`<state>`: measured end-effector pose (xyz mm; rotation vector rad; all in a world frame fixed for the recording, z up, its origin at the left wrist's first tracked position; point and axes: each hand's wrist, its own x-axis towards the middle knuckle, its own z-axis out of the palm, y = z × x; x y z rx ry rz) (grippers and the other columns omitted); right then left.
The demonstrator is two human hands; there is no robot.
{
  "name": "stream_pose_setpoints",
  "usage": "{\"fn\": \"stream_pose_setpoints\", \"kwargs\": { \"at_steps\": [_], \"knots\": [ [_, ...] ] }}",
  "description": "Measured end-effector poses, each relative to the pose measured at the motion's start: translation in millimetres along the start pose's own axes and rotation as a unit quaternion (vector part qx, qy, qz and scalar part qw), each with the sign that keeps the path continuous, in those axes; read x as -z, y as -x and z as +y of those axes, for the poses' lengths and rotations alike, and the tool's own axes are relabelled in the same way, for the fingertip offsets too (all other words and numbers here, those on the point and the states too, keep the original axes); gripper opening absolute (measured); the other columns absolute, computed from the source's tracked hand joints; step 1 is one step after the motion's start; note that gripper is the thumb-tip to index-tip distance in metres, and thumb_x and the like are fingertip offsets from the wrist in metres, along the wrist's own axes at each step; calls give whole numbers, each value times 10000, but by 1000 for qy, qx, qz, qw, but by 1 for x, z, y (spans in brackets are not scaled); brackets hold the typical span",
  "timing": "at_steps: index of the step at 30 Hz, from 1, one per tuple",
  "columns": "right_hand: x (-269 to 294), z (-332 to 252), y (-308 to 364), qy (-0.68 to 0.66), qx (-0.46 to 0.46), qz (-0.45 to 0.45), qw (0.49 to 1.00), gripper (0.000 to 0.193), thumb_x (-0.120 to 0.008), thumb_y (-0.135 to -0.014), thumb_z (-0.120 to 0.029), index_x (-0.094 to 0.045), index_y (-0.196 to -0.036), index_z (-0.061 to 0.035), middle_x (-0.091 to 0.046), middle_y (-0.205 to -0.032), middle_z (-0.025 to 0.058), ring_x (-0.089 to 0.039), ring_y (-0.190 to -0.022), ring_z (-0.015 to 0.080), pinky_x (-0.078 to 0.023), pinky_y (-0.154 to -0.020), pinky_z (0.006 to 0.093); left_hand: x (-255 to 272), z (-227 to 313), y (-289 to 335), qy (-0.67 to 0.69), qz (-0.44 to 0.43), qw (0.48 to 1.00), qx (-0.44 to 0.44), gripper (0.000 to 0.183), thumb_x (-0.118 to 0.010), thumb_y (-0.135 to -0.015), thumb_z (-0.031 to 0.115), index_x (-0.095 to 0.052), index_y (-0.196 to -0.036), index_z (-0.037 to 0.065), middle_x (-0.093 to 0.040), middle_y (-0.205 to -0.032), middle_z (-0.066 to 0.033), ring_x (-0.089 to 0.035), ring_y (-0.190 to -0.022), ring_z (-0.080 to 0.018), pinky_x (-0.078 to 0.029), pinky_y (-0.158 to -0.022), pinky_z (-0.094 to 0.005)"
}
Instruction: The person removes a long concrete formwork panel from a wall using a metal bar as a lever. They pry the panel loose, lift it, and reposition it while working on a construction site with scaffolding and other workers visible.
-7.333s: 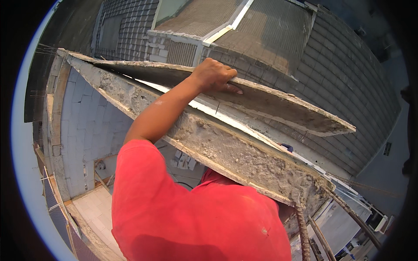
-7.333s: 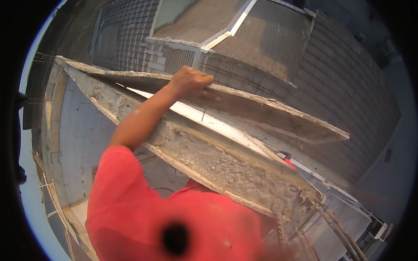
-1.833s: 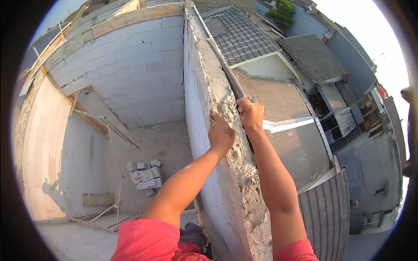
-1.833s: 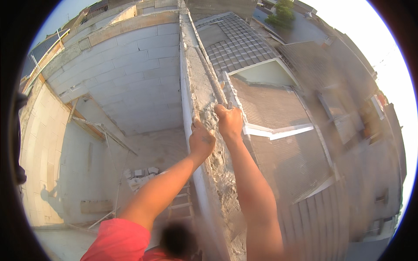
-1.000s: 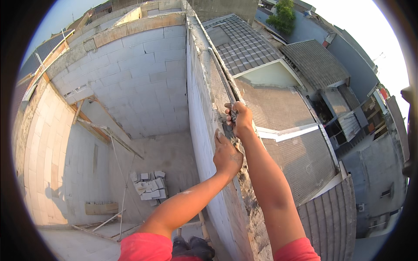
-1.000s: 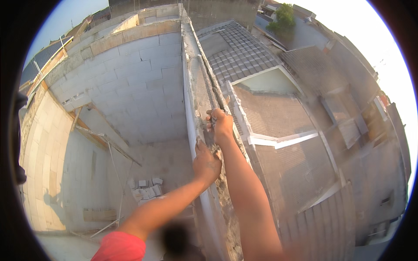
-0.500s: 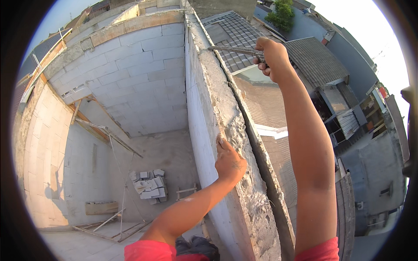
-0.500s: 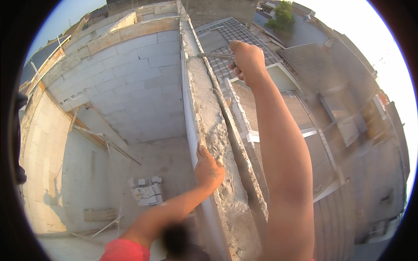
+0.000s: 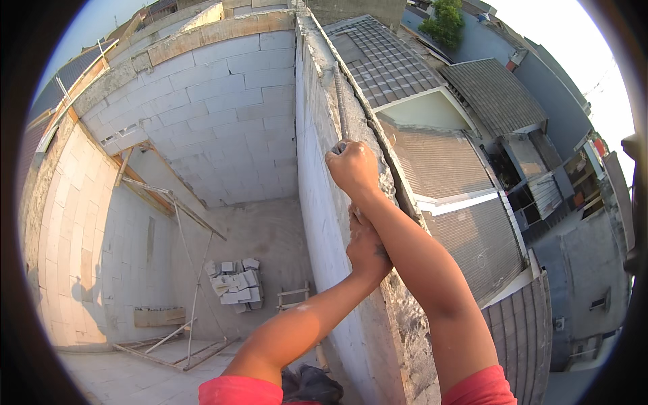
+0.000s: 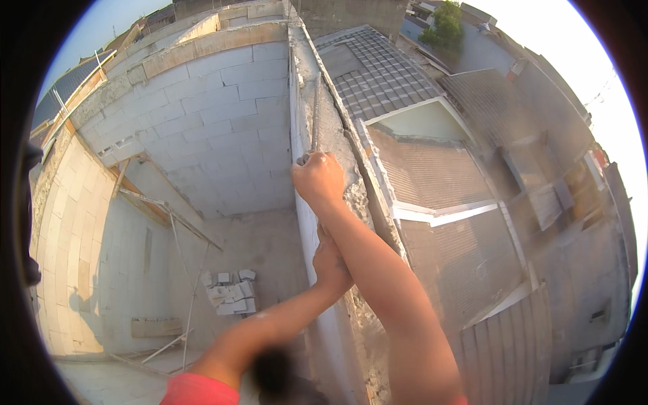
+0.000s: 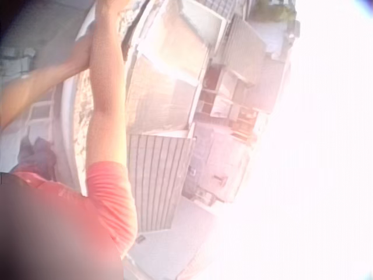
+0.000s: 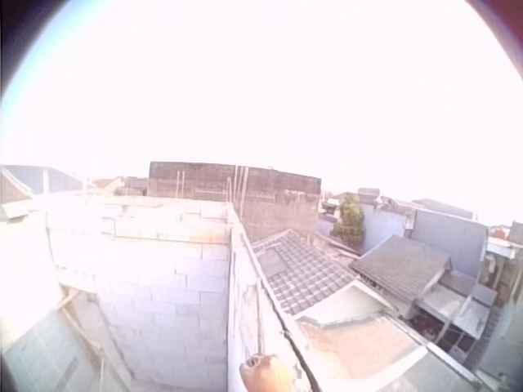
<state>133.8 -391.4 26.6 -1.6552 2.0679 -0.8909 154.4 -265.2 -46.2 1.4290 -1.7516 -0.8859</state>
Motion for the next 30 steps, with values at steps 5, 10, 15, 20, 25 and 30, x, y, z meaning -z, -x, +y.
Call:
{"fn": "stream_pose_setpoints", "kwargs": {
  "at_steps": [5, 10, 15, 20, 25, 30],
  "knots": [
    [-6, -17, 0, -126, -34, 55, 990, 232, -598, -743, -196, -611, -669, 24, -598, -638, 188, -581, -594, 297, -484, -616, 410, -8, -15, 2, 17, 11, 999, -50, 663, -656, -836, 305, -401, -1373, 12, -298, -1466, -316, -500, -1212, -454, -484, -909, -500],
    [0, -21, 7, -527, -130, -71, 837, 470, -603, -866, -348, -539, -1187, -11, -571, -888, 88, -568, -846, 193, -482, -741, 406, -19, -24, 4, 39, -3, 999, -3, 627, -629, -862, 306, -406, -1373, 18, -328, -1478, -270, -509, -1202, -448, -492, -887, -491],
    [-7, -24, -1, -612, -308, -81, 724, 414, -538, -922, -432, -480, -1106, -66, -533, -808, 59, -553, -732, 193, -502, -746, 477, -27, -46, 2, 94, 6, 993, -74, 633, -609, -883, 341, -398, -1385, 20, -366, -1462, -270, -510, -1219, -417, -503, -874, -466],
    [-17, -7, -24, -482, -330, -181, 792, 248, -611, -878, -323, -477, -876, -115, -486, -670, 24, -513, -589, 189, -513, -661, 457, -36, -51, -1, 35, 4, 995, -90, 627, -600, -882, 334, -398, -1387, 21, -416, -1421, -255, -525, -1204, -386, -486, -899, -444],
    [-36, -5, -34, -469, -342, -217, 785, 226, -623, -887, -290, -515, -944, -99, -529, -882, 49, -545, -762, 212, -473, -602, 411, -38, -44, 12, 54, -1, 994, -98, 623, -598, -873, 285, -388, -1390, 8, -451, -1377, -244, -539, -1180, -376, -472, -914, -434],
    [-59, -34, -25, -462, -379, -101, 796, 322, -636, -900, -290, -564, -1082, -34, -568, -963, 63, -563, -835, 202, -458, -626, 414, -31, -32, 26, 41, 1, 995, -86, 622, -596, -864, 236, -377, -1393, -6, -486, -1334, -233, -553, -1156, -366, -458, -929, -424]
  ]
}}
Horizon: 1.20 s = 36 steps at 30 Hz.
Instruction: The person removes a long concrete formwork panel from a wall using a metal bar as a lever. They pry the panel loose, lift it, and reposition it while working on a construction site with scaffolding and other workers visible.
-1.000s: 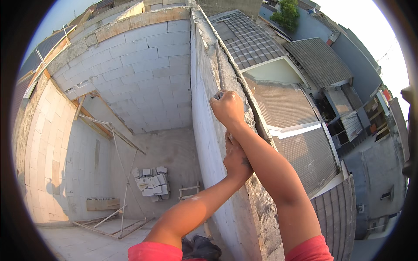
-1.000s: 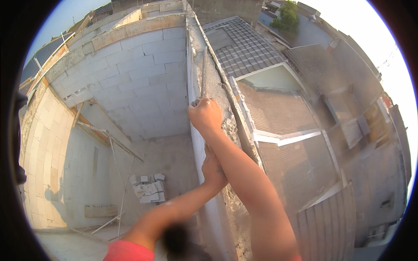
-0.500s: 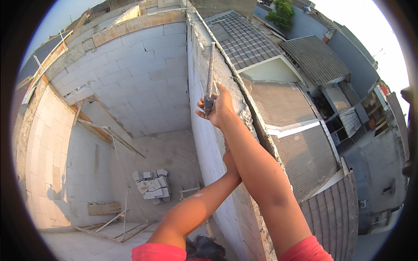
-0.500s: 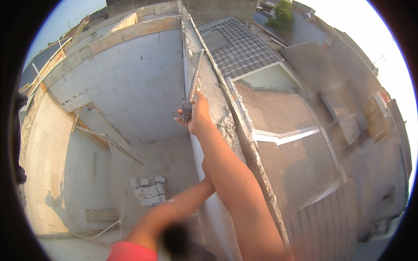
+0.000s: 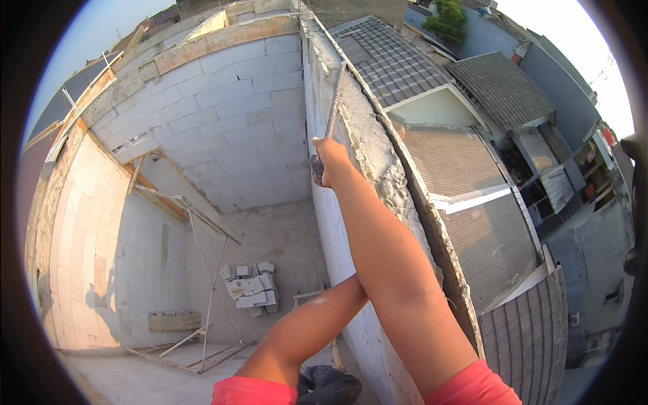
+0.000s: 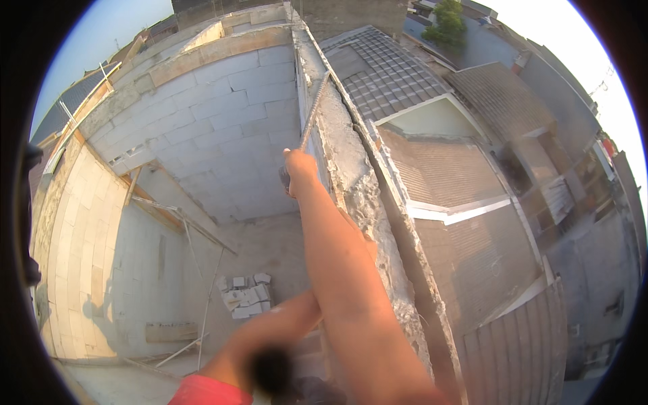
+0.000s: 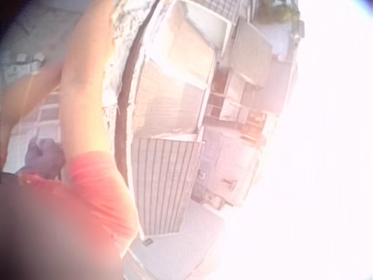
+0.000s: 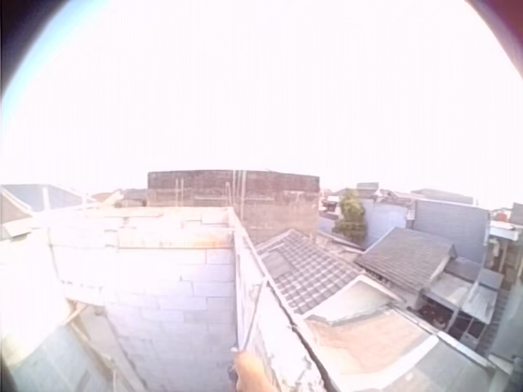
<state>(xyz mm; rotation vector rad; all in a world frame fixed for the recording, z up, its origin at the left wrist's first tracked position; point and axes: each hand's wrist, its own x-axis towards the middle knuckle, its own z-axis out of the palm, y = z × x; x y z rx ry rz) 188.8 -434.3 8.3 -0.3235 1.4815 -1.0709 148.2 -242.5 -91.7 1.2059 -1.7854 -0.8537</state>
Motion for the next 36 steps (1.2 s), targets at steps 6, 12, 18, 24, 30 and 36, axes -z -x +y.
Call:
{"fn": "stream_pose_setpoints", "kwargs": {
  "at_steps": [6, 12, 18, 24, 30, 36],
  "knots": [
    [-55, 21, 9, -76, 19, 22, 997, 262, -676, -877, -226, -562, -1012, -31, -543, -850, 76, -540, -685, 185, -416, -540, 384, 16, 29, -31, -164, 26, 976, 142, 624, -594, -852, 177, -365, -1397, -23, -529, -1283, -220, -569, -1127, -354, -441, -947, -413],
    [-43, 21, -24, -110, 71, -14, 991, 232, -686, -888, -193, -555, -806, -20, -537, -683, 58, -512, -521, 158, -373, -457, 335, 19, 22, -27, -114, 21, 988, 99, 652, -605, -841, 157, -337, -1397, -54, -478, -1320, -243, -563, -1140, -360, -459, -939, -406],
    [-25, 5, -10, -168, 41, -53, 983, 267, -666, -914, -232, -544, -746, -64, -497, -619, 31, -476, -474, 162, -397, -454, 354, 2, 1, 1, -72, 37, 996, 37, 687, -619, -831, 145, -306, -1395, -89, -409, -1375, -274, -552, -1160, -371, -484, -927, -401],
    [-41, -6, -33, -155, 80, -73, 982, 203, -616, -943, -210, -536, -912, -26, -484, -694, 44, -482, -525, 155, -416, -466, 349, 12, 19, -12, -73, 40, 995, 46, 724, -633, -820, 133, -275, -1394, -124, -340, -1429, -305, -542, -1181, -381, -509, -915, -396],
    [42, -139, 26, -50, 35, -217, 974, 109, -417, -991, -107, -406, -901, -45, -442, -713, 38, -408, -515, 113, -403, -450, 292, 32, 42, -36, -75, -13, 986, 150, 750, -639, -814, 103, -237, -1378, -183, -260, -1496, -317, -561, -1167, -355, -521, -903, -389],
    [141, -270, 67, -66, 125, -241, 960, 164, -468, -932, -104, -490, -970, 53, -495, -739, 56, -523, -577, 110, -444, -443, 237, 35, 50, -32, -99, 1, 986, 130, 838, -641, -764, 48, -156, -1404, -191, -221, -1470, -385, -528, -1191, -447, -533, -915, -407]
  ]
}}
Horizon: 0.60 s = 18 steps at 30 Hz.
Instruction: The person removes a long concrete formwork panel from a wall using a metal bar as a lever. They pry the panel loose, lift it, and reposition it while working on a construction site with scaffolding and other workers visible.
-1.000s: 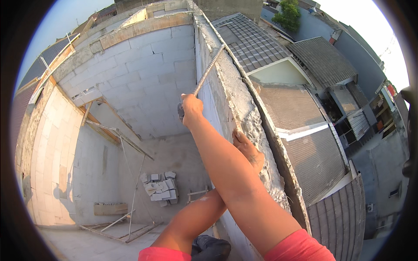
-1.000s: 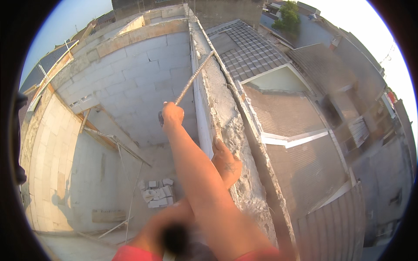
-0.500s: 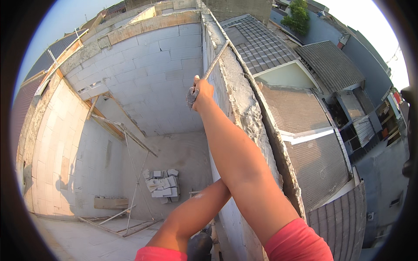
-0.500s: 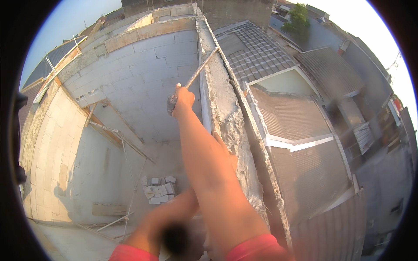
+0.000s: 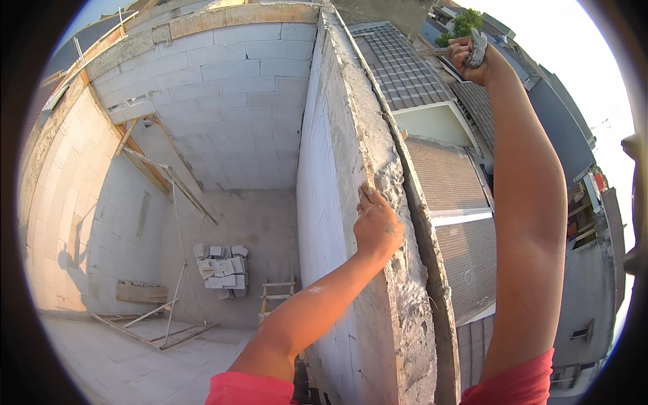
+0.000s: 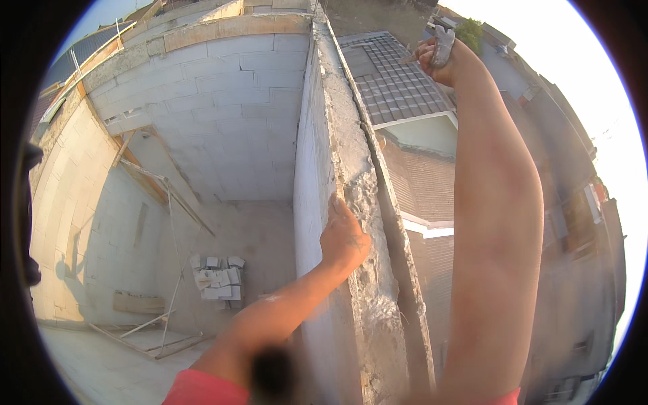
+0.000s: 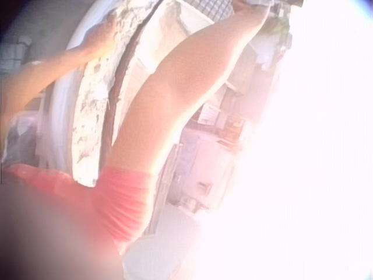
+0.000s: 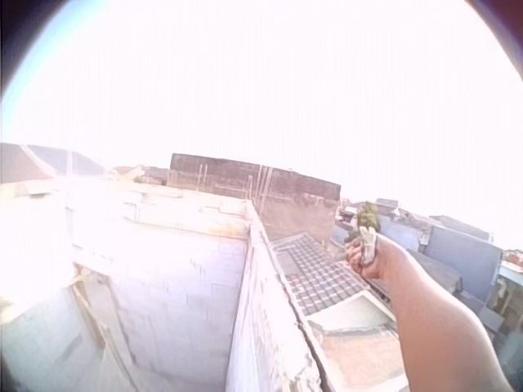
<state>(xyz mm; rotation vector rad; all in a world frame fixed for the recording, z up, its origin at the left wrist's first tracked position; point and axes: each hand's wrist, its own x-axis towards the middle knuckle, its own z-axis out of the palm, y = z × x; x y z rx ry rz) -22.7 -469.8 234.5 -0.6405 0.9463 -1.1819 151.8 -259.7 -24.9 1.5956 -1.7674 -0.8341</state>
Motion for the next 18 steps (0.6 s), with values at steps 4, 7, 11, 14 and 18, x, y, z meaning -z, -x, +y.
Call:
{"fn": "stream_pose_setpoints", "kwargs": {
  "at_steps": [4, 7, 11, 14, 18],
  "knots": [
    [51, 52, -11, 340, 167, 219, 899, 246, -599, -856, -112, -580, -1026, 64, -598, -845, 130, -555, -645, 199, -471, -526, 395, 3, 2, -8, 10, 19, 1000, -20, 823, -635, -755, 42, -166, -1387, -201, -194, -1486, -383, -573, -1133, -437, -525, -910, -416],
    [83, 67, 42, 239, 88, 223, 941, 183, -571, -844, -58, -594, -982, 60, -547, -711, 64, -486, -514, 113, -393, -422, 281, 5, 2, -7, 12, -29, 999, 22, 783, -636, -753, 41, -206, -1365, -189, -194, -1492, -371, -563, -1150, -437, -527, -905, -415],
    [69, 94, 130, 277, 45, 237, 930, 174, -581, -833, -31, -603, -980, 60, -508, -650, 19, -442, -461, 67, -311, -378, 218, 6, 3, -5, 51, -35, 997, 38, 834, -604, -763, 22, -143, -1440, -137, -253, -1488, -337, -413, -1305, -492, -506, -981, -398],
    [40, 119, 202, 380, 33, 254, 889, 321, -599, -817, -3, -606, -1128, 77, -506, -619, 7, -436, -432, 55, -298, -356, 212, 4, 2, -6, 43, -34, 998, 37, 821, -597, -773, 22, -148, -1441, -137, -244, -1497, -333, -407, -1313, -488, -503, -987, -405],
    [10, 122, 274, 549, 8, 272, 790, 548, -614, -781, 51, -542, -1325, 39, -543, -585, 18, -434, -384, 38, -320, -333, 212, -1, -2, -9, 0, -8, 1000, 12, 821, -611, -767, 77, -152, -1400, -173, -194, -1498, -366, -628, -1032, -434, -574, -776, -392]
  ]
}}
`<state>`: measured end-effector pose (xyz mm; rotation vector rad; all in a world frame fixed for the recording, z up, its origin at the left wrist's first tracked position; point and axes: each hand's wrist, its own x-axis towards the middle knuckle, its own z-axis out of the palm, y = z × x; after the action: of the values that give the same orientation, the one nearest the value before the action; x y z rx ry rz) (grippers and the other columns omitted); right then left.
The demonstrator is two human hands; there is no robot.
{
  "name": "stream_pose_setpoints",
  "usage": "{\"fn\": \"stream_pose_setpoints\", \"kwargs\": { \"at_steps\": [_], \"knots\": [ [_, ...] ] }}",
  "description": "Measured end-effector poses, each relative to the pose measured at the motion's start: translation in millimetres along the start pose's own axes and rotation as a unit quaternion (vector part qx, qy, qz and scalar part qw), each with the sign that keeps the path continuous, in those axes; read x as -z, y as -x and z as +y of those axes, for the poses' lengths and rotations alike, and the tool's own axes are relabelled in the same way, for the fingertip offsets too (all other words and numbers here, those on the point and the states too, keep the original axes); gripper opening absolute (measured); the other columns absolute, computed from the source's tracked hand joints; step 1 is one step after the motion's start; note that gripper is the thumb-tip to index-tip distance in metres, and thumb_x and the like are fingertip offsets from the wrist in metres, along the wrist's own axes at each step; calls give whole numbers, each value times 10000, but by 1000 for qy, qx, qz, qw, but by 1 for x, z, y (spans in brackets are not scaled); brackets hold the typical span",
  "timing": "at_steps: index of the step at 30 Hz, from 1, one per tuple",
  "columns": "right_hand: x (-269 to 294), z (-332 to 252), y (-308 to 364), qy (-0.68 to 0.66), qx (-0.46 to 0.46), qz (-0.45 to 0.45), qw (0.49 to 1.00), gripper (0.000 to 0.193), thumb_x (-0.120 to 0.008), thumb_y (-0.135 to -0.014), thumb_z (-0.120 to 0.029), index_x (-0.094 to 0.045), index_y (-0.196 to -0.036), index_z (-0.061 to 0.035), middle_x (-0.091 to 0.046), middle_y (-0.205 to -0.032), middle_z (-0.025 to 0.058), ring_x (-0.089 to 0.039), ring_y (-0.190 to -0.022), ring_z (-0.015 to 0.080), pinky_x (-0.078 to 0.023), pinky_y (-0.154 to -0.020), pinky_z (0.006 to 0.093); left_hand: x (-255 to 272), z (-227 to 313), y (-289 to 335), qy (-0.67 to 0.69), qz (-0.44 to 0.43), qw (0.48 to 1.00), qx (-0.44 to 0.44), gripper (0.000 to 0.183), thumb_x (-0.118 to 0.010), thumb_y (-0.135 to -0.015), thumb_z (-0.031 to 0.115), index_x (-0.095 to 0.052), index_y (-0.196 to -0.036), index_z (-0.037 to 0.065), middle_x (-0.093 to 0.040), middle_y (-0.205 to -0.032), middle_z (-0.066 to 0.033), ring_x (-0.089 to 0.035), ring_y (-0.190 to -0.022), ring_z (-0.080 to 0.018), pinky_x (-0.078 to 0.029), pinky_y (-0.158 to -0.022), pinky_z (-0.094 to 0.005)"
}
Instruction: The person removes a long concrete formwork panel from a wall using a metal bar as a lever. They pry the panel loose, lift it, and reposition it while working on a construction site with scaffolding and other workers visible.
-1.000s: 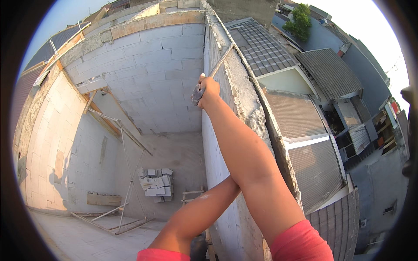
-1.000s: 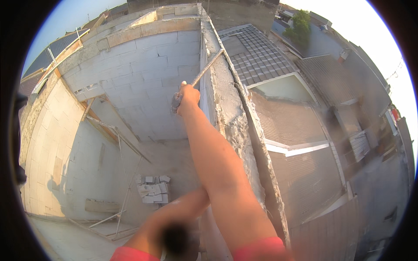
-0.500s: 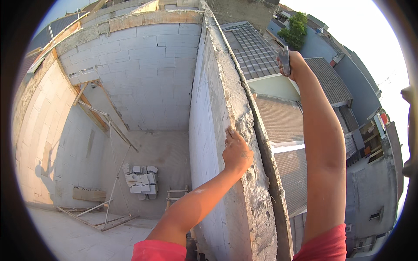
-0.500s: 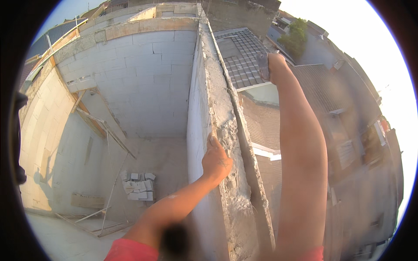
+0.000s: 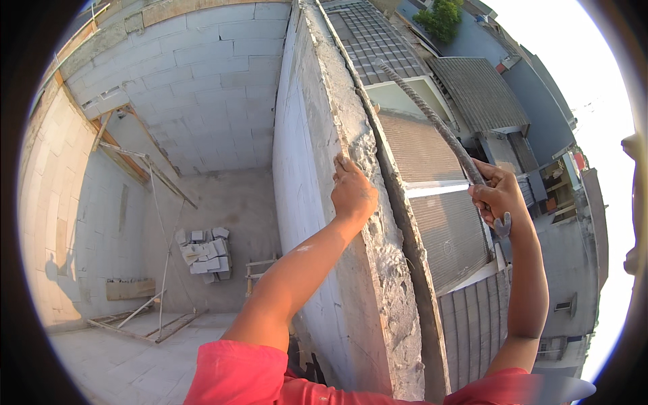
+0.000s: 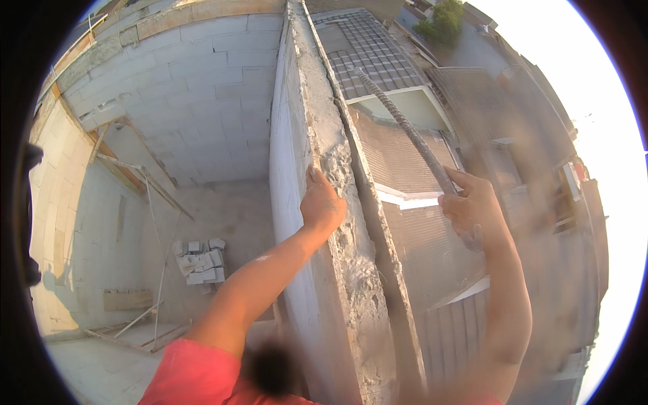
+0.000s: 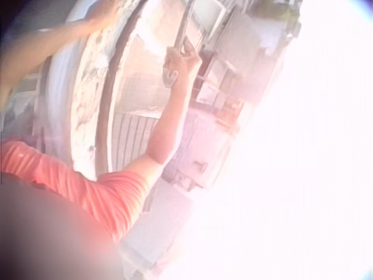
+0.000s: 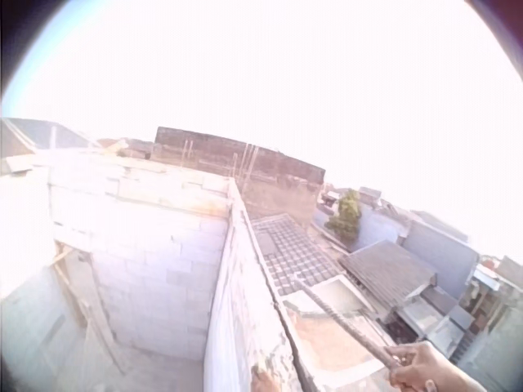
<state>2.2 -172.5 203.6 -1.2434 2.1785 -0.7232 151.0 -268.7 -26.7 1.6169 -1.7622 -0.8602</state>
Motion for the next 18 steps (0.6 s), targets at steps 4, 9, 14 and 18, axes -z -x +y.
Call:
{"fn": "stream_pose_setpoints", "kwargs": {
  "at_steps": [4, 9, 14, 18],
  "knots": [
    [16, -8, 32, 126, 15, -12, 992, 606, -612, -740, 77, -542, -1340, 36, -585, -594, 46, -451, -397, 36, -324, -349, 225, -3, -1, 0, 6, 25, 1000, -9, 806, -604, -770, 59, -164, -1406, -167, -206, -1504, -345, -609, -1073, -436, -561, -822, -401],
    [23, -27, 56, 221, 36, -42, 974, 624, -617, -723, 57, -546, -1341, 25, -577, -568, 25, -450, -383, 47, -338, -350, 234, -3, 0, 2, 18, 18, 1000, 1, 808, -603, -768, 55, -164, -1410, -165, -213, -1506, -337, -550, -1172, -434, -531, -905, -394],
    [19, -44, 70, 234, 12, -55, 971, 607, -631, -728, 47, -560, -1330, 14, -570, -544, 29, -448, -363, 49, -344, -343, 234, -2, 1, 3, 26, 41, 999, -6, 803, -611, -762, 56, -177, -1401, -164, -221, -1501, -336, -539, -1189, -432, -530, -917, -392],
    [23, -68, 58, 288, 0, -46, 957, 556, -677, -734, 41, -597, -1283, 16, -591, -526, 57, -480, -344, 69, -381, -334, 234, 0, 3, 2, 35, 3, 999, 18, 789, -591, -803, 56, -156, -1435, -129, -243, -1504, -319, -465, -1272, -449, -525, -948, -400]
  ]
}}
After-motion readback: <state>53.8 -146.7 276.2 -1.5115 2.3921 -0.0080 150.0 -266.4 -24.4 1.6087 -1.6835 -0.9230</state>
